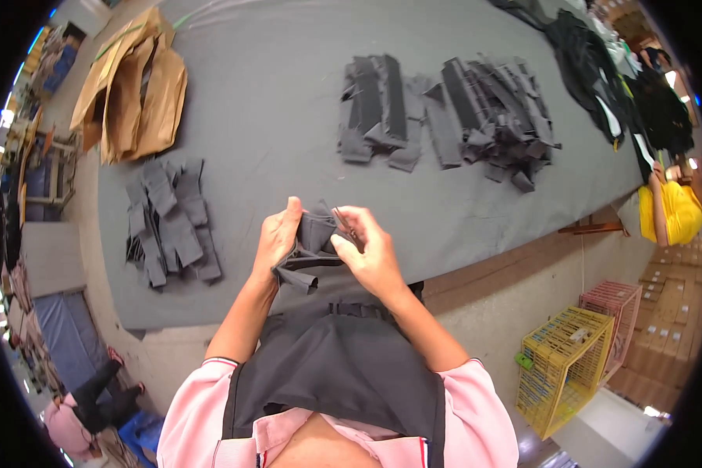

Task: Trimming excess threads and shaping black fabric strips using small scissors.

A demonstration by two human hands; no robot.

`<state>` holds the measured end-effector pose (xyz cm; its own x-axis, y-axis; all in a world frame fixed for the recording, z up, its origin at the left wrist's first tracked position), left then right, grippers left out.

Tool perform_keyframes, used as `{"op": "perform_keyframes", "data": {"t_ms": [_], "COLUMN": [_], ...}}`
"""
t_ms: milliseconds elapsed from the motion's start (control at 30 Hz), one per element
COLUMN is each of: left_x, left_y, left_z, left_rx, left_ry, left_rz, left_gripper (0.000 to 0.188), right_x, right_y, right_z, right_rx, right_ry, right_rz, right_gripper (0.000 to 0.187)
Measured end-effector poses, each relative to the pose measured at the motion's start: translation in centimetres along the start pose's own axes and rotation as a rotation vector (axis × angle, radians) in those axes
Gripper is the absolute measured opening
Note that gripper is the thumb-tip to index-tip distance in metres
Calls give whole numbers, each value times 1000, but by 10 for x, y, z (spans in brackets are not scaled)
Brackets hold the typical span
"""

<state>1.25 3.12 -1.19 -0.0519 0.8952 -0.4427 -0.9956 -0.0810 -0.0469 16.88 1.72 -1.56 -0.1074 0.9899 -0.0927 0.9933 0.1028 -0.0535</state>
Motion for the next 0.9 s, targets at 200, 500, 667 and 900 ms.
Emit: {"op": "perform_keyframes", "data": {"t_ms": [200, 500, 667, 900], "left_x": [-8, -7, -11, -10], "left_y": [12, 8, 6, 8], "left_z": [-20, -26, -15, -17], "left_rx": [-102, 72, 220, 175], "left_ry": [44, -128, -163, -184], "left_rz": [24, 54, 85, 47], "left_gripper": [55, 53, 50, 49], "right_x": [-10, -6, -9, -13], "right_y": [6, -1, -4, 1], "right_z": [-36, -41, -39, -36], "right_rx": [-712, -884, -1052, -939], "right_ry": [350, 564, 710, 683], "right_rz": [-33, -131, -62, -2], "right_gripper": [40, 34, 34, 31]}}
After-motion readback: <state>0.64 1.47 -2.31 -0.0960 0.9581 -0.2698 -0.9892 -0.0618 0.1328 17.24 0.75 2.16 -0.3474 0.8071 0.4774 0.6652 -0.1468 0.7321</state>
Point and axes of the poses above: each hand's wrist, its own x-axis towards the middle knuckle, its own y-axis out of the back of the hand, z = x × y, the point moved 1 cm from there along x, towards the middle knuckle, and after that the axes turned 1 degree about z, right-handed, at the moved point
